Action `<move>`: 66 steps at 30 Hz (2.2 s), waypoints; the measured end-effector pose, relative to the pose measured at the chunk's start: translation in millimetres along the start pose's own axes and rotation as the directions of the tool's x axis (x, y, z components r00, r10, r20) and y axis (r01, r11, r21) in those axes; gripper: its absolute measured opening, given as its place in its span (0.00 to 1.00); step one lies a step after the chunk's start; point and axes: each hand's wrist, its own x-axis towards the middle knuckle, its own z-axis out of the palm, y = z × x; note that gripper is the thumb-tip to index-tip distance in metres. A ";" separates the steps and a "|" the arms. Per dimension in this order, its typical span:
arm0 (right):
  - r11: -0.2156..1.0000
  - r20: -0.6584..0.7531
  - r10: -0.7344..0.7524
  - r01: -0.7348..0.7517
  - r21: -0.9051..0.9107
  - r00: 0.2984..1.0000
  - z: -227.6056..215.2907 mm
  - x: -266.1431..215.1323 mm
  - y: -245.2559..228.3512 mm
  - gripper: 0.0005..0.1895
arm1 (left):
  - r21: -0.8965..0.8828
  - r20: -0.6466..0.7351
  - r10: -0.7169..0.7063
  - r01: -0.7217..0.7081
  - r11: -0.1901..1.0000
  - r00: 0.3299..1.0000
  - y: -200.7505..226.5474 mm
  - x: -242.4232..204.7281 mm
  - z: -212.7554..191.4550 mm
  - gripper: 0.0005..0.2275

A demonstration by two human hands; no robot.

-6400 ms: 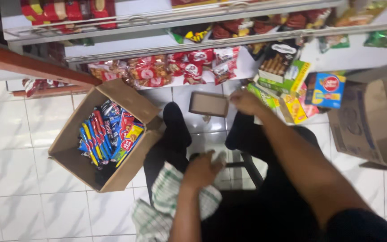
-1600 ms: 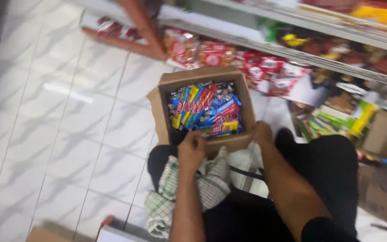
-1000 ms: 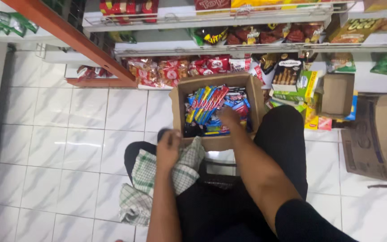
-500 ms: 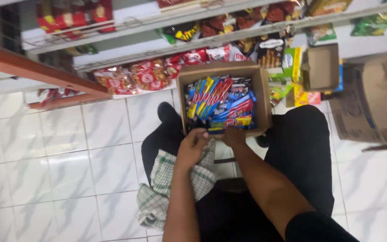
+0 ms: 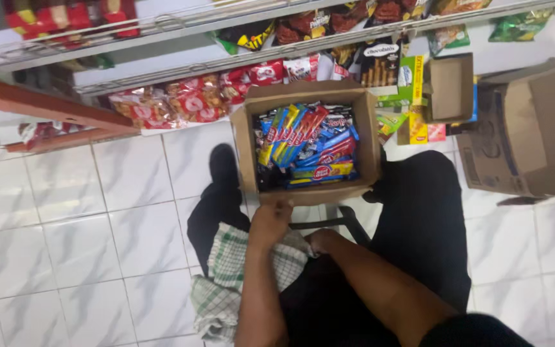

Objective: The person sits on the floor in a store aisle, wiping packaged snacks with a cloth and placing them onto shelves. They repeatedly take items from a cardboard box, clean them, and arrange them on the shelf.

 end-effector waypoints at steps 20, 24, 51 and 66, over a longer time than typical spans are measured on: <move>0.999 -0.488 -0.019 0.004 -0.031 0.873 -180.3 -3.2 18.0 0.17 | 0.490 0.112 0.145 -0.182 0.853 0.983 10.1 125.6 -17.7 0.20; 0.948 -0.634 0.088 0.131 0.290 0.769 -114.9 -15.3 44.8 0.18 | 0.594 0.479 -0.041 -0.289 0.751 0.877 -1.9 10.5 21.1 0.18; 0.319 -0.634 0.459 0.551 0.771 0.622 -256.7 55.0 81.5 0.15 | 0.046 0.037 0.117 -0.118 0.992 0.992 45.4 95.9 30.2 0.13; 0.472 -0.872 0.490 0.835 0.282 0.017 -246.3 -8.8 95.6 0.06 | -0.112 -0.390 0.188 -0.249 0.962 0.901 23.6 111.8 2.2 0.09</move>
